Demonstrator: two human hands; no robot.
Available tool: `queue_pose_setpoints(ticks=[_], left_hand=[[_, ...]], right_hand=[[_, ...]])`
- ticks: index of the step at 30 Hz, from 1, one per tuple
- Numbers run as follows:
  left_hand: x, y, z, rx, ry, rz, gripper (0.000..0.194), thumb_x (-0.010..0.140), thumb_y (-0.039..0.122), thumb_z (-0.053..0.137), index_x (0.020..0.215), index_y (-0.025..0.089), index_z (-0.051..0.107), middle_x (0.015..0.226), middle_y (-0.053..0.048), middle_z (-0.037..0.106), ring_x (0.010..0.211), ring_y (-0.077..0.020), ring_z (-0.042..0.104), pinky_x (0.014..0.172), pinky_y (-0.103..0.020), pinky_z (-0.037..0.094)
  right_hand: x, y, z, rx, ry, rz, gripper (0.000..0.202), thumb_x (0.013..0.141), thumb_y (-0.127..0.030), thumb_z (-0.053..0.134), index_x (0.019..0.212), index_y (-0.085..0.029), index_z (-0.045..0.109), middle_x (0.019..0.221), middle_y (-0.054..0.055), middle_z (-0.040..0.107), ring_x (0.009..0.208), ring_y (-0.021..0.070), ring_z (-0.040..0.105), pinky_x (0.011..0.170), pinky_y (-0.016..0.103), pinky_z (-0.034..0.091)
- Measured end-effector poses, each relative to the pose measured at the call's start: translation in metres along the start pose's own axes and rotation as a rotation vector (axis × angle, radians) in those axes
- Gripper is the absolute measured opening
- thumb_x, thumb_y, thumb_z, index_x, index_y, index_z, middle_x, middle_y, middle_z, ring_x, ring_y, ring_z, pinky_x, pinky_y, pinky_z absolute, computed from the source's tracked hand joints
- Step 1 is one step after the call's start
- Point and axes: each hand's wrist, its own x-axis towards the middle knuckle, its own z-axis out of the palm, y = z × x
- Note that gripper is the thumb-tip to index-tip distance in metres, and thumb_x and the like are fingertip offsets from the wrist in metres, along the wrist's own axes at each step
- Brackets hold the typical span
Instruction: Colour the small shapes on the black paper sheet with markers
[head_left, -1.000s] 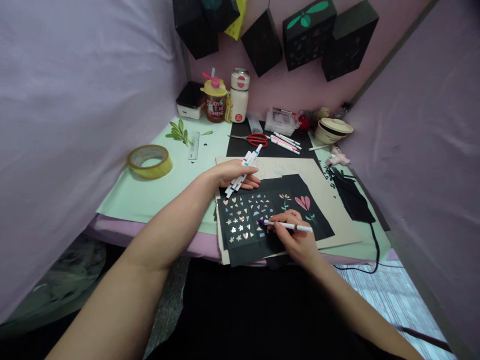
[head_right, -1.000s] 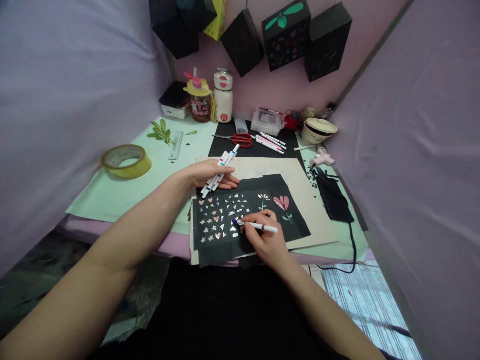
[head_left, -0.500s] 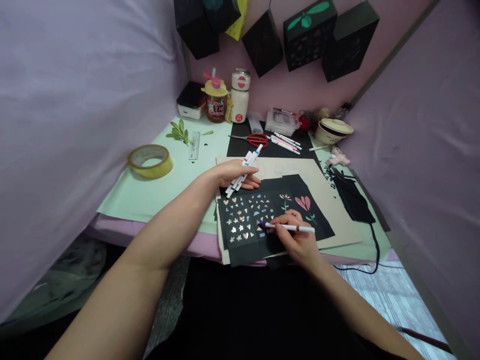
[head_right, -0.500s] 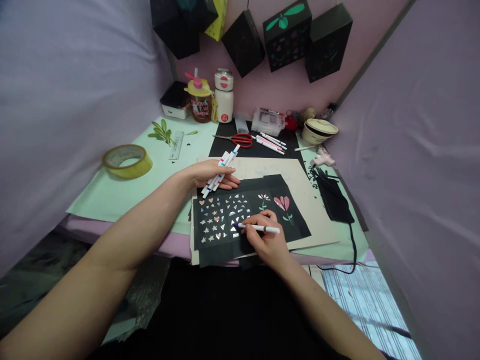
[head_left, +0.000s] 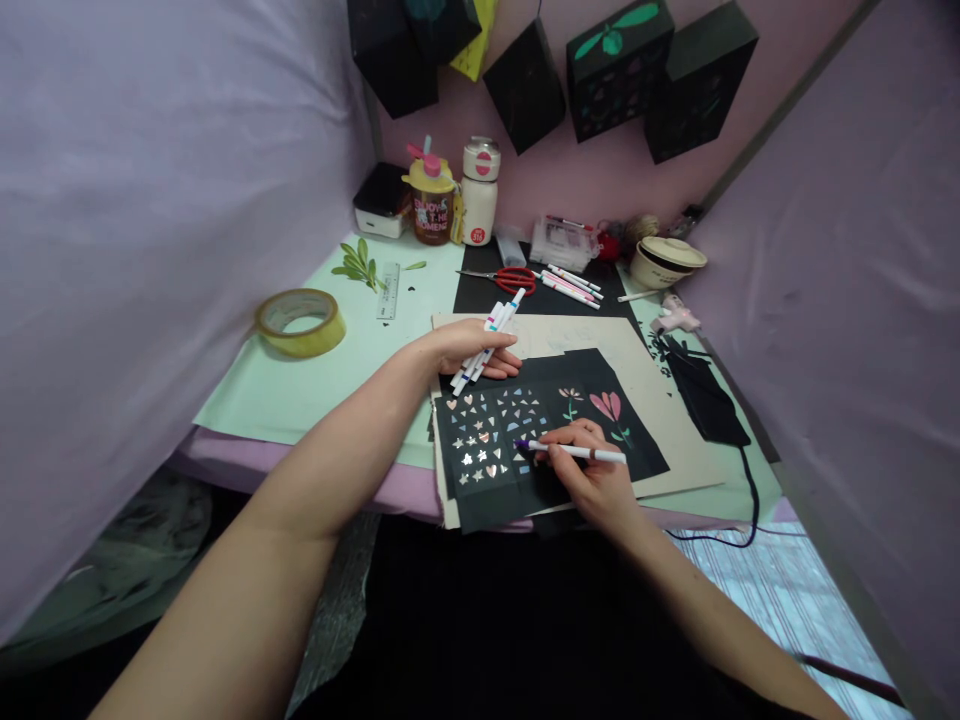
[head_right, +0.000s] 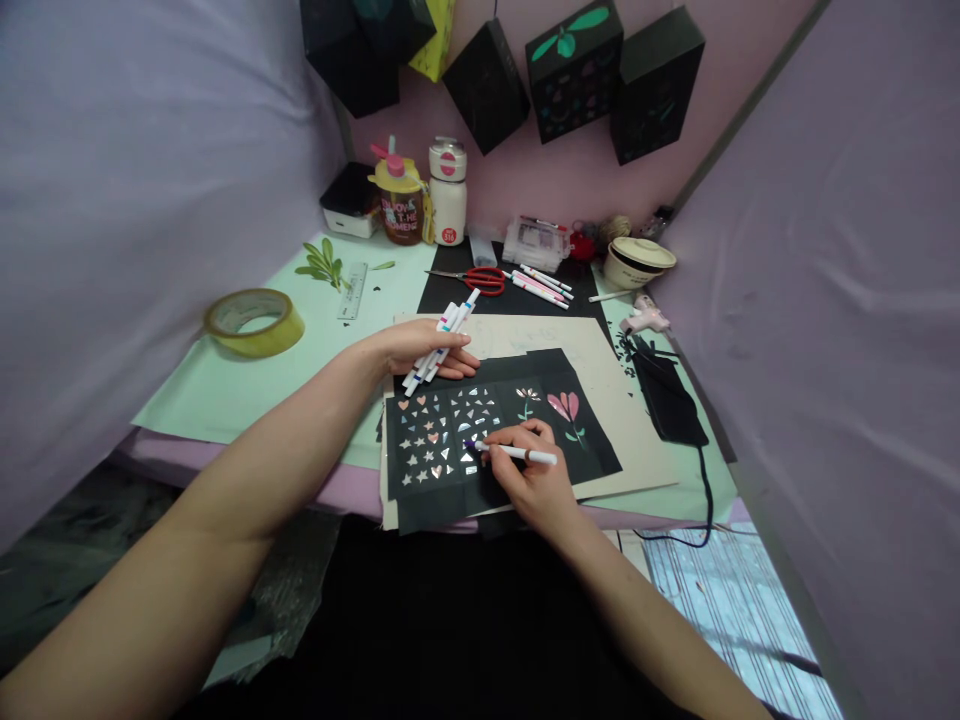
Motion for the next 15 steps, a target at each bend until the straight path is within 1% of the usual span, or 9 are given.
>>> queue_pose_setpoints(ticks=[3,6,8,12,15], left_hand=[[0.001,-0.0008,-0.0008,0.0,-0.007,-0.001,0.019,0.083,0.025,0.07,0.092,0.015,0.057,0.085,-0.015,0.075,0.082,-0.0223,0.074,0.077,-0.032,0.057],[0.0007,-0.0005,-0.0007,0.004,-0.007,-0.001,0.019,0.083,0.025,0.071,0.092,0.015,0.058,0.086,-0.015,0.075,0.082,-0.022,0.074,0.076,-0.032,0.057],[-0.0002,0.0002,0.0001,0.008,0.0,0.0,0.018,0.084,0.025,0.07,0.092,0.015,0.058,0.085,-0.015,0.075,0.081,-0.022,0.074,0.076,-0.032,0.058],[-0.0019,0.0014,0.0018,0.015,0.016,-0.001,0.013,0.086,0.022,0.066,0.092,0.014,0.057,0.084,-0.014,0.075,0.08,-0.022,0.074,0.076,-0.032,0.058],[-0.0018,0.0015,0.0018,0.014,0.015,-0.001,0.015,0.085,0.022,0.067,0.093,0.014,0.057,0.084,-0.014,0.075,0.081,-0.0223,0.074,0.076,-0.032,0.057]], right_hand=[[0.0001,-0.0001,-0.0001,0.003,-0.001,-0.01,0.01,0.09,-0.023,0.055,0.087,-0.024,0.065,0.071,0.001,0.073,0.079,0.0215,0.062,0.083,0.043,0.043],[0.0002,0.0005,0.0001,0.02,-0.01,-0.054,0.011,0.089,-0.021,0.055,0.086,-0.024,0.064,0.069,-0.001,0.073,0.069,0.0185,0.061,0.086,0.044,0.041],[0.0001,0.0012,0.0006,0.026,-0.008,-0.072,0.01,0.089,-0.02,0.055,0.087,-0.024,0.064,0.069,-0.002,0.073,0.067,0.0174,0.061,0.087,0.044,0.04],[-0.0005,0.0021,0.0012,0.005,0.008,-0.036,0.01,0.09,-0.022,0.055,0.088,-0.025,0.064,0.071,-0.001,0.073,0.074,0.02,0.064,0.086,0.044,0.041],[-0.0006,0.0012,0.0009,-0.012,0.003,0.002,0.011,0.09,-0.025,0.054,0.088,-0.025,0.065,0.074,0.001,0.074,0.08,0.0218,0.064,0.085,0.043,0.043]])
